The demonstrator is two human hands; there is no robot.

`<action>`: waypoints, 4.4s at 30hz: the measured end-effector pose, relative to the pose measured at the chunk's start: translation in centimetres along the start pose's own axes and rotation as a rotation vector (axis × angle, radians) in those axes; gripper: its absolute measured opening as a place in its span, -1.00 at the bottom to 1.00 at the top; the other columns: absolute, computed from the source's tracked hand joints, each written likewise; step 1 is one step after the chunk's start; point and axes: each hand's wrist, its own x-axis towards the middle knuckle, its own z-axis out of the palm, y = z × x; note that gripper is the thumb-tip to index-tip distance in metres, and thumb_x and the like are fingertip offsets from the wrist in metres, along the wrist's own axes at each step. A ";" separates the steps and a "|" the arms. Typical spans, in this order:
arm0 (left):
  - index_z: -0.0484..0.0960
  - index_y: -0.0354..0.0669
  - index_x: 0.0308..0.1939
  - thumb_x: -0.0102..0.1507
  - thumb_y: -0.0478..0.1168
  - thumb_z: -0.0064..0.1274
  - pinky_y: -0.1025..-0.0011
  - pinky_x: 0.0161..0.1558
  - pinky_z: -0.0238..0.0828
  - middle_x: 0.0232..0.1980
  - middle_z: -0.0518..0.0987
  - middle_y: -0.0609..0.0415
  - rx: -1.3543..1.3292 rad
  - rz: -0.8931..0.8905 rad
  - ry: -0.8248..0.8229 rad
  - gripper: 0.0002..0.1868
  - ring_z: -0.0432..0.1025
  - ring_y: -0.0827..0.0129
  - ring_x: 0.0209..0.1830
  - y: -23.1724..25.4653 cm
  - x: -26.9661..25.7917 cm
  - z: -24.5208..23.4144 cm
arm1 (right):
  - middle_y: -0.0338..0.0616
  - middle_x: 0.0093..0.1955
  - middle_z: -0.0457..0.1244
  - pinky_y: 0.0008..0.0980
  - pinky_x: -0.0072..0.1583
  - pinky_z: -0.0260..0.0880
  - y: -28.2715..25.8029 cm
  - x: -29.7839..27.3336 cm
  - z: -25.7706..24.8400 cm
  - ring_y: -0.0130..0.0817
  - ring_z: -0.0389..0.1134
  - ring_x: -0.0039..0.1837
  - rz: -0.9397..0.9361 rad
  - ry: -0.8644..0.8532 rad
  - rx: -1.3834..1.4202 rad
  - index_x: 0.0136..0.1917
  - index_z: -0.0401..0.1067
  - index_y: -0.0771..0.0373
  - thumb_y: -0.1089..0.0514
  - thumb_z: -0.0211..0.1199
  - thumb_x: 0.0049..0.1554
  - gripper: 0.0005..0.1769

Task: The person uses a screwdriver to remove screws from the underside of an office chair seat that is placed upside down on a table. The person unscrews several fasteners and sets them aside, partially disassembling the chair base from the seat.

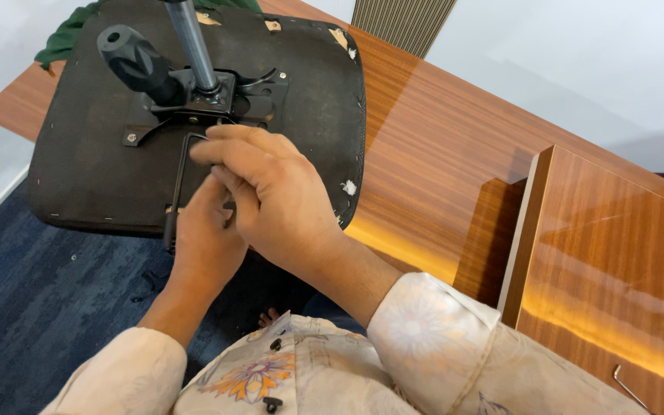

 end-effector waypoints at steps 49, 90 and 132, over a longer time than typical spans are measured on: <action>0.50 -0.18 -0.03 0.28 -0.19 0.11 0.25 -0.17 0.49 -0.21 0.66 -0.04 0.126 -0.031 0.019 -0.76 0.60 0.15 -0.22 -0.4 -1.2 -0.1 | -0.26 0.18 0.35 -0.25 0.25 0.44 -1.3 -0.9 -0.4 -0.17 0.39 0.21 -0.013 0.033 -0.096 0.13 0.57 0.00 0.18 0.33 0.20 -0.78; 0.55 -0.09 0.03 0.27 -0.10 0.09 0.10 -0.12 0.46 -0.12 0.66 -0.09 0.396 -0.234 0.134 -0.71 0.55 -0.04 -0.06 3.0 -3.7 2.5 | -0.19 0.15 0.30 -0.23 0.29 0.39 0.4 -3.3 -4.2 -0.12 0.34 0.21 -0.110 -0.175 0.066 0.24 0.51 -0.02 0.11 0.36 0.18 -0.66; 0.57 -0.18 -0.01 0.28 -0.22 0.19 0.29 -0.11 0.47 -0.12 0.66 -0.03 0.276 -0.093 0.148 -0.76 0.57 0.18 -0.10 1.7 -0.9 1.9 | -0.08 0.14 0.27 -0.23 0.20 0.40 0.9 -1.2 -2.6 -0.10 0.34 0.18 -0.077 -0.014 0.109 0.02 0.53 0.08 0.16 0.33 0.12 -0.83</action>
